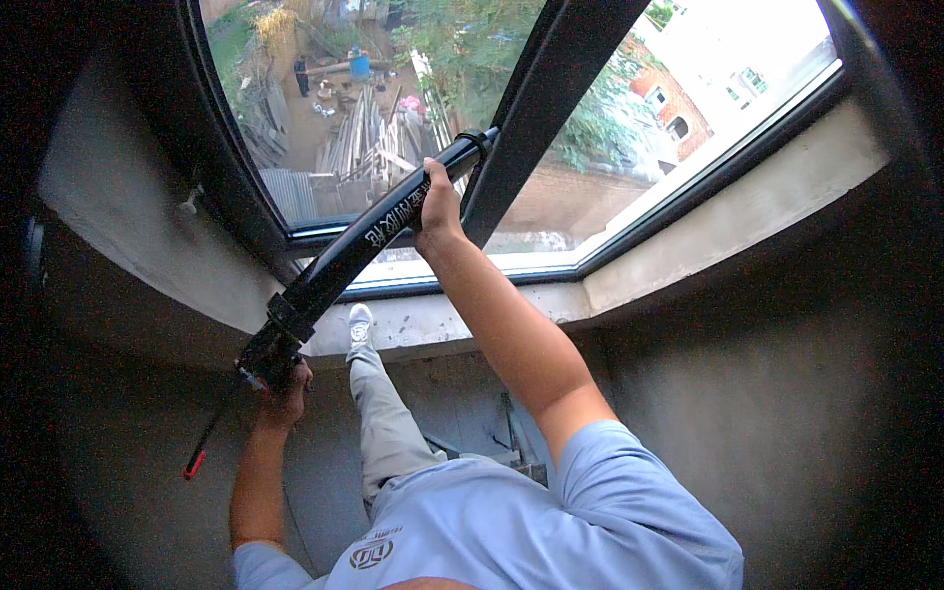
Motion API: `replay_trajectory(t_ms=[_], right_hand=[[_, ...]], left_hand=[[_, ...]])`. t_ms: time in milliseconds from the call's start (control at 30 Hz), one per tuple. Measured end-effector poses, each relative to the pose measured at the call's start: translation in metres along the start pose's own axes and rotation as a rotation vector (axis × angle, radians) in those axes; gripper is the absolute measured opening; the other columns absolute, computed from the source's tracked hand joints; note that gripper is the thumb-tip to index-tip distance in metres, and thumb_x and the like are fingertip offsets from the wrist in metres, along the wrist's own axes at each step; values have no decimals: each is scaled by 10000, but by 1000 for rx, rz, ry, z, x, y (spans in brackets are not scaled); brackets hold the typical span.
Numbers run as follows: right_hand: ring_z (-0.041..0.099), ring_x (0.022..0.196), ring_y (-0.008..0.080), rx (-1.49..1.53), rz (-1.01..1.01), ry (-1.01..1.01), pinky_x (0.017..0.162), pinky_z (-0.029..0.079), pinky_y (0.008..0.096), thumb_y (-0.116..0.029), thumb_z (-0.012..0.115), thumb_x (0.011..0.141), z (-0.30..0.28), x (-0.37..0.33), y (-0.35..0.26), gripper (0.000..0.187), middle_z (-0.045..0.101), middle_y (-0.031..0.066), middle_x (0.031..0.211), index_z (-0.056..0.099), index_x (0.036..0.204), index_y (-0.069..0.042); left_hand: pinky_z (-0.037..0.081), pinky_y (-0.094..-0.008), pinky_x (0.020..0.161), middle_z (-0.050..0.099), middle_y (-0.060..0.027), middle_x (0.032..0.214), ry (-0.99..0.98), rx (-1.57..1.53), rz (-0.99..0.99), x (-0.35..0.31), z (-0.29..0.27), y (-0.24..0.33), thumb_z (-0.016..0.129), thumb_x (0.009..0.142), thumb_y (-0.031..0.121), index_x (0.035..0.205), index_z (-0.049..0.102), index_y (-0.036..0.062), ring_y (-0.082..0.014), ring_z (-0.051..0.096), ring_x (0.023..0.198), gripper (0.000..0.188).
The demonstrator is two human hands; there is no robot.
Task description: The person carries a step ladder and a caulking gun into a room, positions the ladder under a window, and climbs it. They apply sealant along the window frame seams using the caulking gun, then descend and place the tools on the windowsill.
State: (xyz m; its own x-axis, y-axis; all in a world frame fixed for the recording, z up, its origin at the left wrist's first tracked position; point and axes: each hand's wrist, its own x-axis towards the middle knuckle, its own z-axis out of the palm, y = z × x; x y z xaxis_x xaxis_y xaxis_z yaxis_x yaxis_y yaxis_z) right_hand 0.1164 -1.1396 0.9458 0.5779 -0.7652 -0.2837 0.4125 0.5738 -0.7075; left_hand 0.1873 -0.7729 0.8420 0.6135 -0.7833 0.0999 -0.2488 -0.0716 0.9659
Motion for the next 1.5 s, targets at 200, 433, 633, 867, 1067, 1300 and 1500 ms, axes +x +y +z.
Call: replay_trajectory(t_ms=[200,433,633,867,1067,1300,1500], right_hand=[[723,797,368,-47,81,122,786,616,508,-416,543,962,-16,5,20,424,632,177,837,467,1058,-10],[720,799,341,-124,168,185,769,617,496,-421,514,976,-52,10,61,428,618,175,851,445,1083,-12],[716,803,340,-144,199,191,778,613,490,-432,507,980,-65,13,75,454,597,151,837,449,1073,9],[725,793,341,-156,220,204,819,609,492,-437,491,986,-82,18,95,442,606,139,802,486,1024,3],[727,813,347,-186,241,239,824,602,488,-432,481,988,-94,19,108,429,620,148,810,464,1044,-7],[724,813,351,-155,247,214,831,598,490,-431,479,984,-103,22,115,424,633,154,807,507,983,-8],[723,809,352,-144,250,233,827,598,492,-445,489,974,-112,27,124,462,642,166,813,549,955,13]], left_hand=[[533,-324,721,660,-16,849,91,12,-32,-6,9,-25,804,882,238,972,658,64,-143,637,773,245],[517,-407,810,680,-26,893,29,87,-99,-30,15,-65,762,907,271,935,665,93,-222,649,845,205],[487,-422,831,718,-22,895,-25,420,136,-38,19,-125,777,889,340,945,709,118,-236,676,891,239],[487,-384,748,663,-10,763,0,1002,608,-50,14,-163,804,858,376,888,673,96,-230,660,791,311],[493,-321,613,609,-26,704,-152,1043,575,-57,12,-185,801,840,432,822,632,57,-208,613,625,411],[487,-326,606,601,-37,715,-88,637,351,-47,23,-169,795,834,484,814,625,28,-214,609,633,487],[516,-356,698,653,-100,887,-9,62,138,-28,37,-119,758,856,540,1010,656,-3,-272,647,774,573]])
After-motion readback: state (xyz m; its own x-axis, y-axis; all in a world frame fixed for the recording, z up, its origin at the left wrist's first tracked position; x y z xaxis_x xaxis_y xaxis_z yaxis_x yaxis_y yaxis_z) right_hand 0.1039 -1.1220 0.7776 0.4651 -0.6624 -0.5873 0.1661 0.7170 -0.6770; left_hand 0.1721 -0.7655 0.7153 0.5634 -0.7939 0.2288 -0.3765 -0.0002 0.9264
